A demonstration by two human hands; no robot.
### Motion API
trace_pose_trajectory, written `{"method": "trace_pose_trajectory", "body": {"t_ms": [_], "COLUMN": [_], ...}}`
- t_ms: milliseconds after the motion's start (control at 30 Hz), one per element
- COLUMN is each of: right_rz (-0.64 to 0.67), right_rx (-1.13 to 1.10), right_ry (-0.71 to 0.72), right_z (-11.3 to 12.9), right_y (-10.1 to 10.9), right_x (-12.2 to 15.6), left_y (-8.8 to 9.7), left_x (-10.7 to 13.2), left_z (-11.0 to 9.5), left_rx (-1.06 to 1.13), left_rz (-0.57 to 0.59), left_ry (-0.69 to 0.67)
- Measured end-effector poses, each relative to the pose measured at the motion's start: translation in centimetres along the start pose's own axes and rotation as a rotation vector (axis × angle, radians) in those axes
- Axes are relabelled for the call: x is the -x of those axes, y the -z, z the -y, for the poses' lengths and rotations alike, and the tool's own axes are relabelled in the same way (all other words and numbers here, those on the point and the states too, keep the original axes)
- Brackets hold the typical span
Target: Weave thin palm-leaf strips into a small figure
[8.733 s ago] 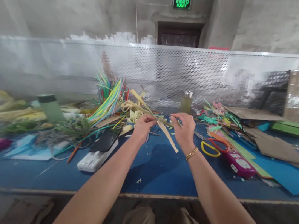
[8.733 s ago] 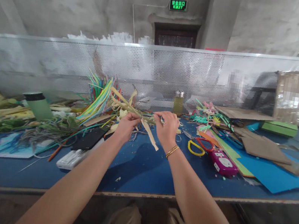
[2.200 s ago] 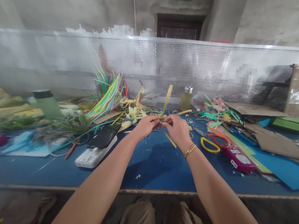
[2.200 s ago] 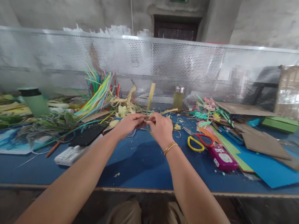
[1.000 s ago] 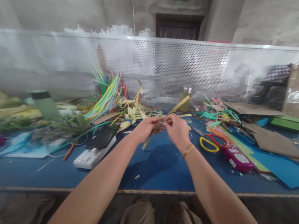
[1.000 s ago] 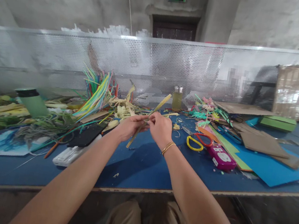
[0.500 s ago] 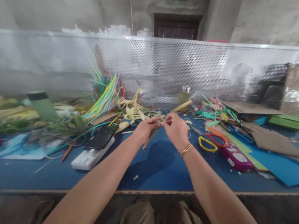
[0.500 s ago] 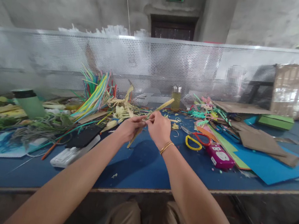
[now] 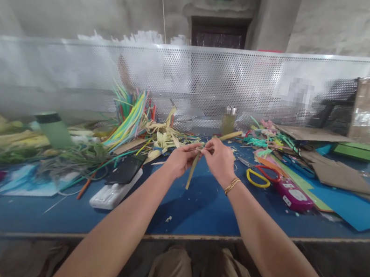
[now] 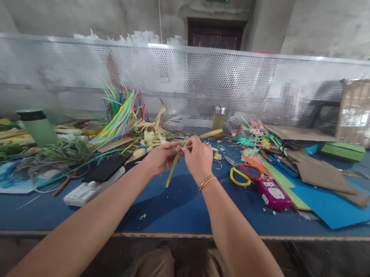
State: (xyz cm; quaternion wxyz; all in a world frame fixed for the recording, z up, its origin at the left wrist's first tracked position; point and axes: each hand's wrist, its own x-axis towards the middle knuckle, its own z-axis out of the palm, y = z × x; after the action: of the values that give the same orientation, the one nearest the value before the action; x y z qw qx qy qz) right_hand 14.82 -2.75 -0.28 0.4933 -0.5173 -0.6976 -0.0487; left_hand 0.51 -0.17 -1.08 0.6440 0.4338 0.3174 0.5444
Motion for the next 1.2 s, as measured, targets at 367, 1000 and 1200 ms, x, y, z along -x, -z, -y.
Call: {"method": "trace_pose_trajectory", "body": {"t_ms": [367, 1000, 1200], "right_rz": [0.045, 0.012, -0.05], "right_rx": [0.035, 0.195, 0.268], "right_ry": [0.018, -0.005, 0.04], "right_z": [0.24, 0.42, 0.65], "right_y": [0.39, 0.01, -0.06], "right_x": [-0.1, 0.2, 0.45], "left_y": [0.21, 0.39, 0.25], "left_x": [-0.01, -0.24, -0.14], "left_z": [0.4, 0.16, -0.08], "left_rx": [-0.091, -0.086, -0.142], "left_rz": [-0.083, 0.013, -0.029], "left_ry": [-0.122, -0.173, -0.201]}}
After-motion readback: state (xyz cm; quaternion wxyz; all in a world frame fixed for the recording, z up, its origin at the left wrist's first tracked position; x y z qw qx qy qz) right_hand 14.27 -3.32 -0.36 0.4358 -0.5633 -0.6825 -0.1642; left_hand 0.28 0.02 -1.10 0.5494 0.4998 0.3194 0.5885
